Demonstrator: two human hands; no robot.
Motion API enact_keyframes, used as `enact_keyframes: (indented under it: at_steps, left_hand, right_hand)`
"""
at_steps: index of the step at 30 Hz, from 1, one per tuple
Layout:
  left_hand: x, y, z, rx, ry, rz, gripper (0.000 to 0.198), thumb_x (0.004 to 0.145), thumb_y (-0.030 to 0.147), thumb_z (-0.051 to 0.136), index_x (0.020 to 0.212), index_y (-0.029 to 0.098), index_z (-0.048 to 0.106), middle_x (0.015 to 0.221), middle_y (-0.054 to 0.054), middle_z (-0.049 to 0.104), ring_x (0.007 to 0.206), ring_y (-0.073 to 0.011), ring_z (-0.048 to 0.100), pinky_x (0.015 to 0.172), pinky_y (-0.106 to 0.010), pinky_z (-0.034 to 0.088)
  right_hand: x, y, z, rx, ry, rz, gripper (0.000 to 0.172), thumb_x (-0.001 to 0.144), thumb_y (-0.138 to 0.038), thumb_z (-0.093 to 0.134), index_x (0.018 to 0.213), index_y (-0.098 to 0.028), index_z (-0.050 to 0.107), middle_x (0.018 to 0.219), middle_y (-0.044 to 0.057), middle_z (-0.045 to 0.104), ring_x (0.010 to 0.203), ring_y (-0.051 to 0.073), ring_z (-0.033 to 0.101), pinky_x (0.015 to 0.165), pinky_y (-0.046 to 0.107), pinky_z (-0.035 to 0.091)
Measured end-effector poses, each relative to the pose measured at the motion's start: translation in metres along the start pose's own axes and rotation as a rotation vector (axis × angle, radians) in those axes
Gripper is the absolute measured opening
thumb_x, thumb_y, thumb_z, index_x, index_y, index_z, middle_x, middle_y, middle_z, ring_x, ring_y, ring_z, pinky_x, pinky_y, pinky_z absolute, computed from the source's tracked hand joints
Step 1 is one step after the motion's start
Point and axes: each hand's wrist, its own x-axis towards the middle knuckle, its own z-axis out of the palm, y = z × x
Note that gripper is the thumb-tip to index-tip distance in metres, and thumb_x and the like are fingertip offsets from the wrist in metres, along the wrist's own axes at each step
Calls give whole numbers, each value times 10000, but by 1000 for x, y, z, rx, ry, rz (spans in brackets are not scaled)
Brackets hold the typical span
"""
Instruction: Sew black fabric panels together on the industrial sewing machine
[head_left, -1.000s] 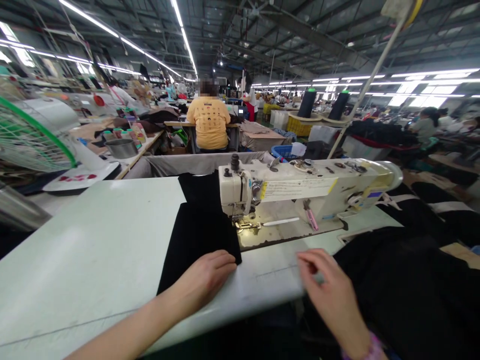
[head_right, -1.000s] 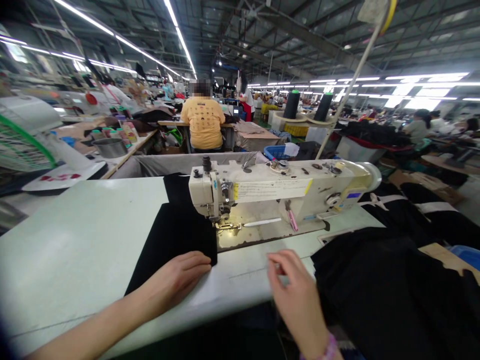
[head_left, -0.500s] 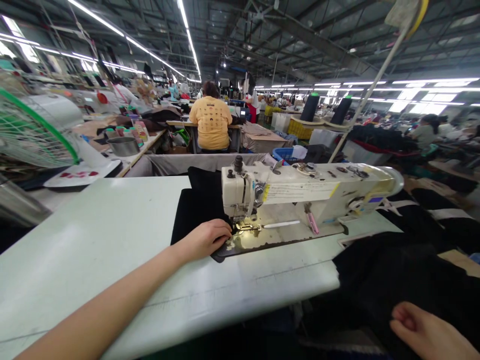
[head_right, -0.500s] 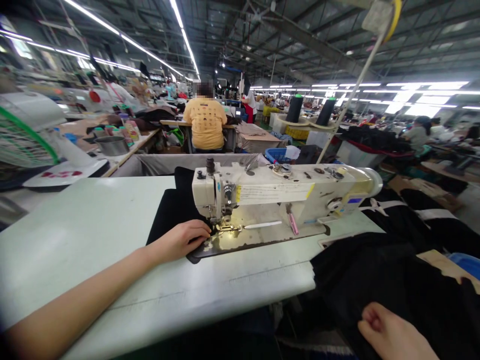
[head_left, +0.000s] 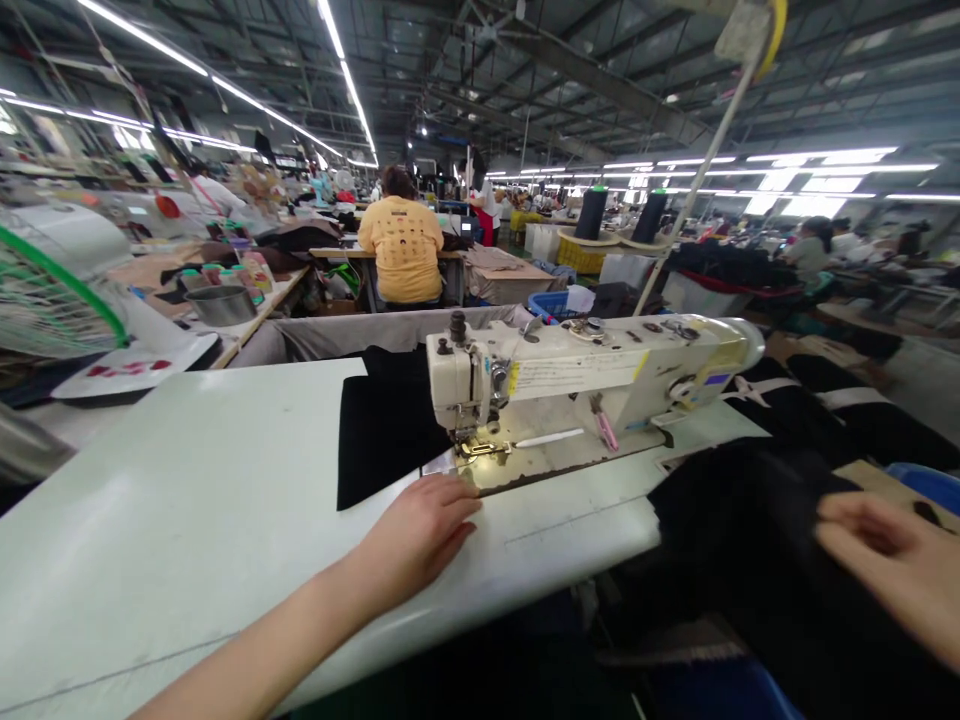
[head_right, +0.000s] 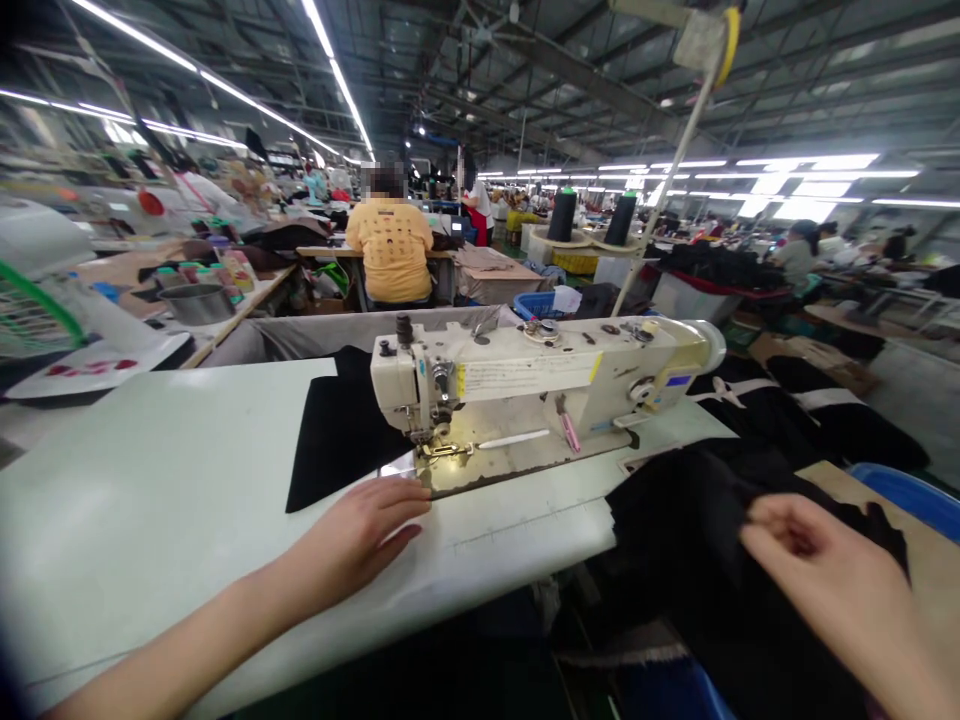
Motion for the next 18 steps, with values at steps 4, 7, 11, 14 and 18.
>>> enact_keyframes:
  at_steps: [4,7,11,14,18]
  left_hand:
    - [-2,42,-8,-182,29,-71,563,929,266,587,1464,239,415,1403,-125,595,1230,-267,612,1009,-457,547]
    - [5,70,-13,-308,117,-85,890,868,379,688,1574,259,160,1571,-168,387,1378,-323,471,1033,-494,528]
    - [22,89,-20,-483,393,-112,416,928,328,589,1333,249,537,1234,-111,674,1091,-260,661,838,-373,597]
    - [31,80,-34,-440,570,-311,122,912,238,533,878,223,649,814,-15,686,773,-177,660,713,-296,554]
    - [29,65,-58,-202,662,-463,90,777,169,570,819,217,633,807,0,674,782,-181,641,758,-300,526]
  right_hand:
    - [-10,-71,2,396,-170,-91,172,726,-411,578,669,-250,567,602,28,555,554,187,540,517,305,436]
    - [-17,-129,19,777,-599,-145,145,740,-348,583,714,-209,551,623,-9,557,546,136,521,507,235,431]
    - [-22,-176,56,1133,-934,-94,128,737,-325,580,725,-206,535,598,-23,554,492,120,501,473,226,428]
    - [-32,-187,76,1234,-763,-136,321,831,-510,555,919,-210,628,815,54,669,765,214,658,642,318,553]
    - [-56,-186,85,1324,-618,-280,934,737,-885,468,1377,-206,513,1183,146,679,1117,330,649,855,446,577]
